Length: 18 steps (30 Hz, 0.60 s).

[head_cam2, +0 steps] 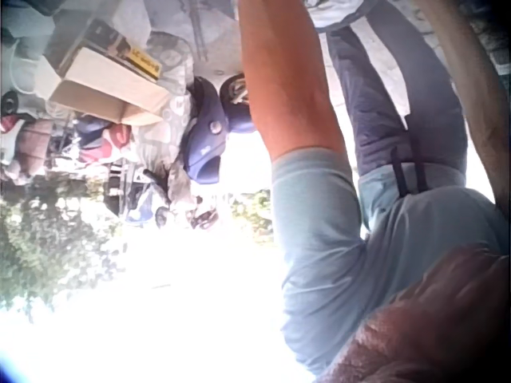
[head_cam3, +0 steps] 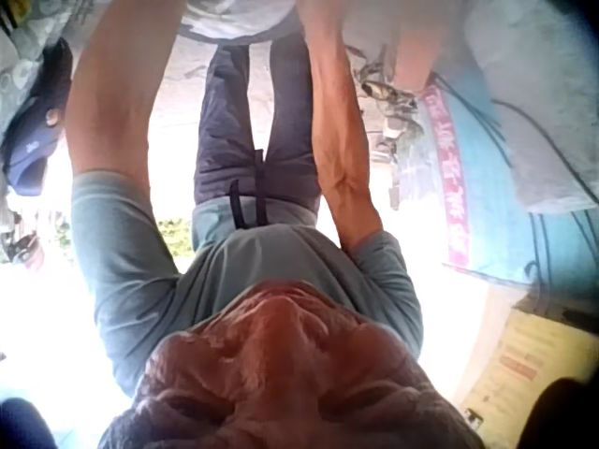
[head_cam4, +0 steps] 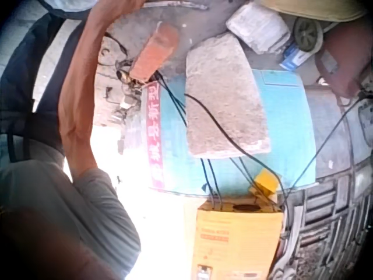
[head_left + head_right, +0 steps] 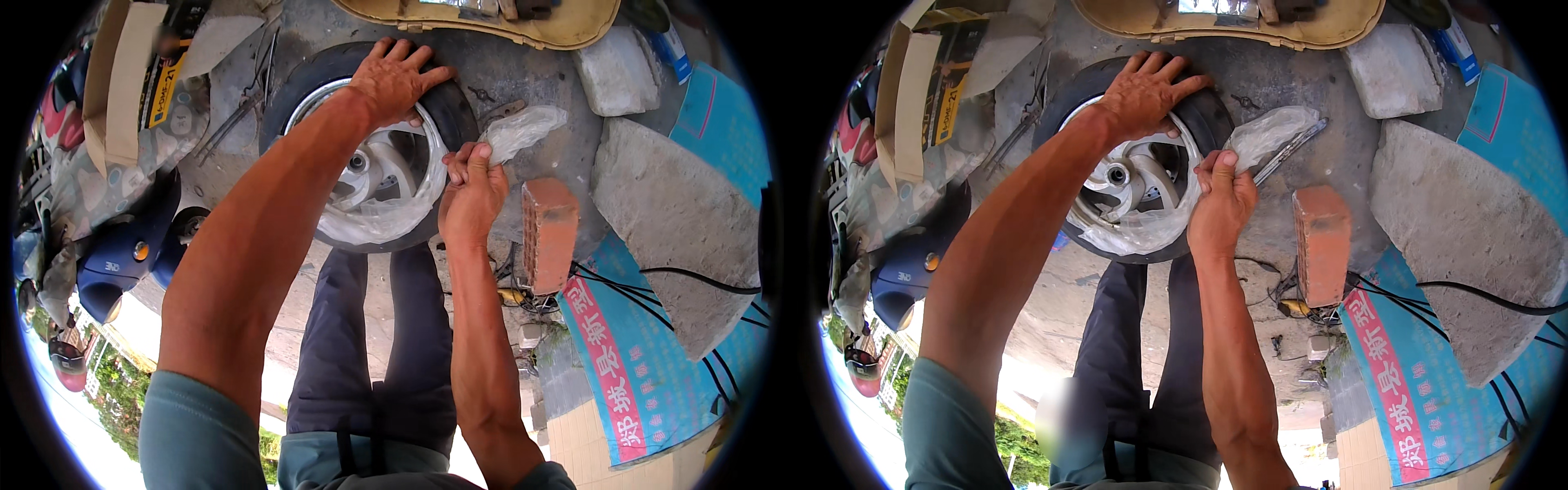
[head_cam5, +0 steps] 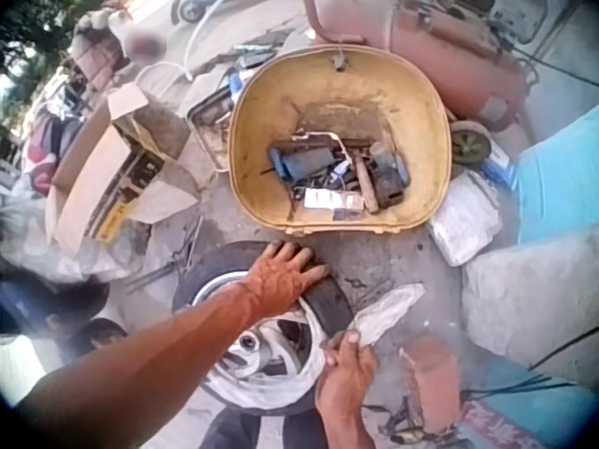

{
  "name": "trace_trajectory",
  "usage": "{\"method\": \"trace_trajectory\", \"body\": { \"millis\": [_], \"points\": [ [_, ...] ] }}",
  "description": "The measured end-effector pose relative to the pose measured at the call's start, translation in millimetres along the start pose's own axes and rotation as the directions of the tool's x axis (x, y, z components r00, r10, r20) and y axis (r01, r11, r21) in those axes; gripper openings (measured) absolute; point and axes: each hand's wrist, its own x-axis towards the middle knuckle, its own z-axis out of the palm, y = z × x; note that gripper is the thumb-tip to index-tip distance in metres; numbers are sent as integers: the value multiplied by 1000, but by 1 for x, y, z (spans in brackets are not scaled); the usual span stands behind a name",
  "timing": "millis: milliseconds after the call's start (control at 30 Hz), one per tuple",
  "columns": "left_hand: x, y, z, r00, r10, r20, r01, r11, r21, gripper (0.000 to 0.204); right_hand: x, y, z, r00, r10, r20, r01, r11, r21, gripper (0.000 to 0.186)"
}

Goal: The person works on a motorcycle wheel by applying a clear plastic material around the rim and using a tool to manipulate the bead of the tire. They press the plastic into the space between the tire and the rim.

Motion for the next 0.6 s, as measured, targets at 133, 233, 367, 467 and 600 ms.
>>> {"method": "trace_trajectory", "body": {
  "millis": [133, 233, 367, 467, 600],
  "points": [
    [3, -3, -1, 1000, 0, 26, 1, 1000, -13, 94, -9, -6, 2, 999, -15, -34, 18, 996, 93, 39],
    [8, -3, -2, 999, 17, 41, -15, 999, -34, 93, -11, -8, -5, 999, -38, 8, 37, 992, 117, 37],
    [1, -3, 9, 996, -39, -79, 36, 999, -41, 91, -8, -30, -3, 999, -50, 5, 48, 938, -344, 25],
    [-12, -7, 18, 982, -143, -121, 134, 988, -83, 92, -6, -30, -45, 994, -107, -18, 94, 935, -343, 46],
    [-12, -7, 10, 971, -184, -154, 156, 971, -181, 92, 20, -3, -111, 977, -64, -202, -110, 661, -742, 31]
  ]
}}
